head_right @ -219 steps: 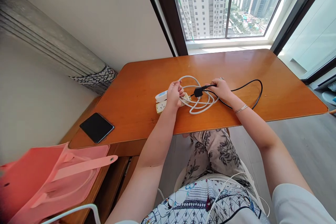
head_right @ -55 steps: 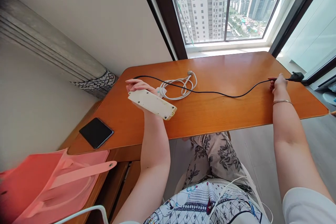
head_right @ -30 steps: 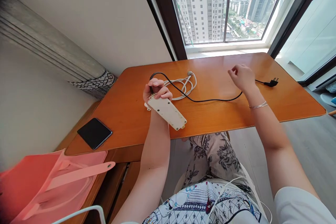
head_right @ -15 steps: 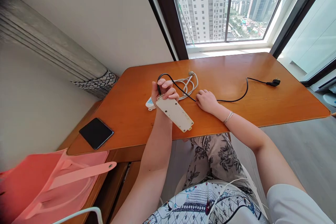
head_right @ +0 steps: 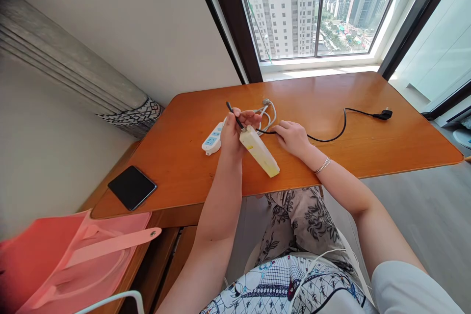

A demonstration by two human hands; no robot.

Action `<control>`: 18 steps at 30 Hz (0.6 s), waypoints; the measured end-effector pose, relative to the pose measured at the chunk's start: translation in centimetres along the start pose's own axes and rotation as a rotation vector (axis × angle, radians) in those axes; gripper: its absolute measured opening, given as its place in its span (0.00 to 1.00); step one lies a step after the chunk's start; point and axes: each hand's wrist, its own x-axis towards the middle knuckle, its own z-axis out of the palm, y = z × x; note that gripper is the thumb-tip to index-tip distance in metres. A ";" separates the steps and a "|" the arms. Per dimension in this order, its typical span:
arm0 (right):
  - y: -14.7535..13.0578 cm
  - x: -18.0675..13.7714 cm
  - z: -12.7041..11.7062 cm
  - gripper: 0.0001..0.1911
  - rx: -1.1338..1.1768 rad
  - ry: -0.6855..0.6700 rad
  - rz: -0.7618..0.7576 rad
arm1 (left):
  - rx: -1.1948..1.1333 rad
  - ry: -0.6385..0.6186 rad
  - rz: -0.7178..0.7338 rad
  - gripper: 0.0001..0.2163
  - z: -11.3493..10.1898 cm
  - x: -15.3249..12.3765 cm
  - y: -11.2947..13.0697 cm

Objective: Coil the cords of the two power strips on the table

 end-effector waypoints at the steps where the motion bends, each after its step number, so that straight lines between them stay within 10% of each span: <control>1: -0.2 0.0 0.0 0.14 0.003 0.015 -0.018 | 0.019 -0.014 0.010 0.17 -0.2 0.2 -0.3; 9: 0.6 -0.1 -0.2 0.09 0.086 0.079 0.098 | 0.239 -0.287 -0.232 0.16 -0.4 0.3 -2.9; 18: 0.4 0.0 -0.8 0.17 0.218 0.211 0.040 | 0.373 -0.178 -0.255 0.13 0.2 0.1 -3.4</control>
